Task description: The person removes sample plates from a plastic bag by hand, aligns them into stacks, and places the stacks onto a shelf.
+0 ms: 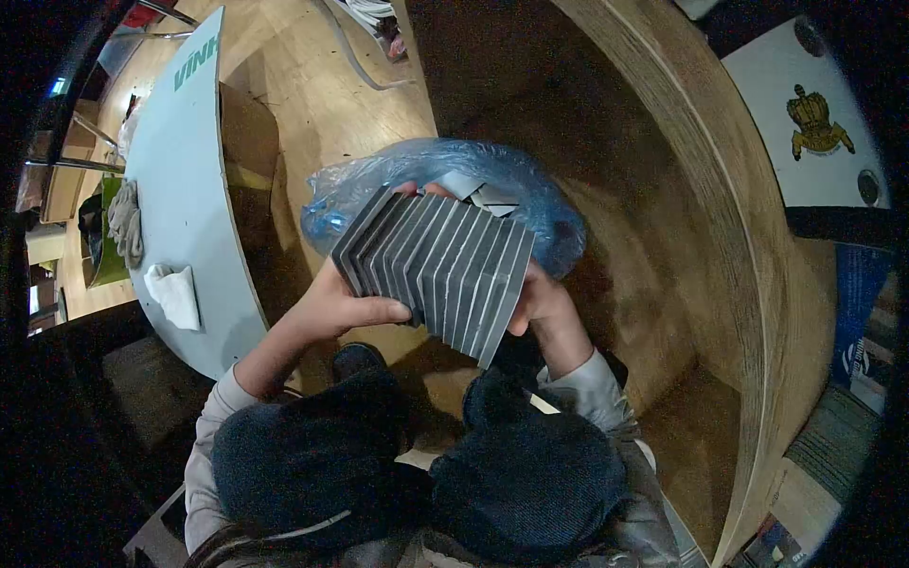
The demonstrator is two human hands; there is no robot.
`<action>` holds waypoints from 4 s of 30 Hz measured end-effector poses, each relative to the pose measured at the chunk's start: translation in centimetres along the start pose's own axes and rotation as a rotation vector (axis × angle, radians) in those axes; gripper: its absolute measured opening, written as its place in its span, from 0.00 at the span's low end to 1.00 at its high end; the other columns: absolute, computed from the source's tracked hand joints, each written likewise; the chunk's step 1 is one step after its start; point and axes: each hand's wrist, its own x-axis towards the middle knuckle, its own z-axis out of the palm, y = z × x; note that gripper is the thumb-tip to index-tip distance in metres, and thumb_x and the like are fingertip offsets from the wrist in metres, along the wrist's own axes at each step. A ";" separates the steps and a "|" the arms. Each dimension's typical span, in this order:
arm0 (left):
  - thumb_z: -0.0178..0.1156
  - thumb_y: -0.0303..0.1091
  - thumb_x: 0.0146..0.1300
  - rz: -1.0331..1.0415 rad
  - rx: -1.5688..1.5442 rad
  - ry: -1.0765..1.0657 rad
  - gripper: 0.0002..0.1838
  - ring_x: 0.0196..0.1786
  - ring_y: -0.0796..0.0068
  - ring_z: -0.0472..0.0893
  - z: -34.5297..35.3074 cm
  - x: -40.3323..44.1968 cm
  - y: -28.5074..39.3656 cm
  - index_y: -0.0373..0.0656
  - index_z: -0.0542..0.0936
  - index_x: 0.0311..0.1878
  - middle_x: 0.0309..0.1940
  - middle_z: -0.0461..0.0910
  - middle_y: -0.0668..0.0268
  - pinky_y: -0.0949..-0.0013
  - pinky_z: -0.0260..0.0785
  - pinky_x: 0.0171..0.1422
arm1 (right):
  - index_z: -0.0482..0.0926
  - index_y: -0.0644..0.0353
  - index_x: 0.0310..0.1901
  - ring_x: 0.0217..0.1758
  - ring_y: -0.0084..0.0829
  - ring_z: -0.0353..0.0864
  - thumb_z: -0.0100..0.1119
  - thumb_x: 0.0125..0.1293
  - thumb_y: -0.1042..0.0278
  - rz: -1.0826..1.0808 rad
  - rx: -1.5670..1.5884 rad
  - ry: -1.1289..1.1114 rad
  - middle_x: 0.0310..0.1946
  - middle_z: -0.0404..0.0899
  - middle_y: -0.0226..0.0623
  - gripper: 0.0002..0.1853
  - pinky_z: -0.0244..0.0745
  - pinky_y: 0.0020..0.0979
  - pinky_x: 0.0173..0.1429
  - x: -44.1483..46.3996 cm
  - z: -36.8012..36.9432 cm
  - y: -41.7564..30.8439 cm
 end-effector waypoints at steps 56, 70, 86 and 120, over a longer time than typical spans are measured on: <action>0.41 0.67 0.57 -0.064 -0.695 -0.025 0.40 0.53 0.66 0.74 -1.2 1.5 -4.1 0.42 0.60 0.60 0.51 0.71 0.60 0.60 0.72 0.53 | 0.45 0.52 0.67 0.62 0.53 0.59 0.45 0.61 0.41 -0.117 0.924 -0.592 0.60 0.58 0.48 0.39 0.60 0.64 0.55 4.3 5.3 -1.4; 0.69 0.42 0.47 -0.113 -0.237 0.049 0.37 0.49 0.70 0.73 -1.2 1.0 -2.9 0.37 0.64 0.57 0.47 0.72 0.59 0.69 0.68 0.53 | 0.45 0.46 0.67 0.66 0.50 0.52 0.51 0.44 0.25 -0.145 0.618 -0.211 0.65 0.49 0.46 0.53 0.53 0.68 0.59 3.5 4.0 0.2; 0.72 0.45 0.41 0.161 0.023 0.106 0.42 0.55 0.67 0.69 1.0 0.9 -3.4 0.38 0.63 0.58 0.51 0.69 0.58 0.66 0.64 0.58 | 0.46 0.45 0.66 0.65 0.45 0.55 0.55 0.44 0.28 -0.206 0.892 -0.322 0.65 0.49 0.42 0.52 0.55 0.63 0.59 3.6 3.3 1.8; 0.63 0.34 0.55 0.075 -0.008 -0.023 0.39 0.58 0.74 0.66 1.4 0.2 -3.3 0.39 0.52 0.66 0.58 0.64 0.61 0.69 0.58 0.63 | 0.53 0.48 0.65 0.63 0.53 0.58 0.56 0.36 0.23 -0.169 1.020 -0.323 0.63 0.55 0.47 0.56 0.59 0.63 0.57 3.1 2.3 0.7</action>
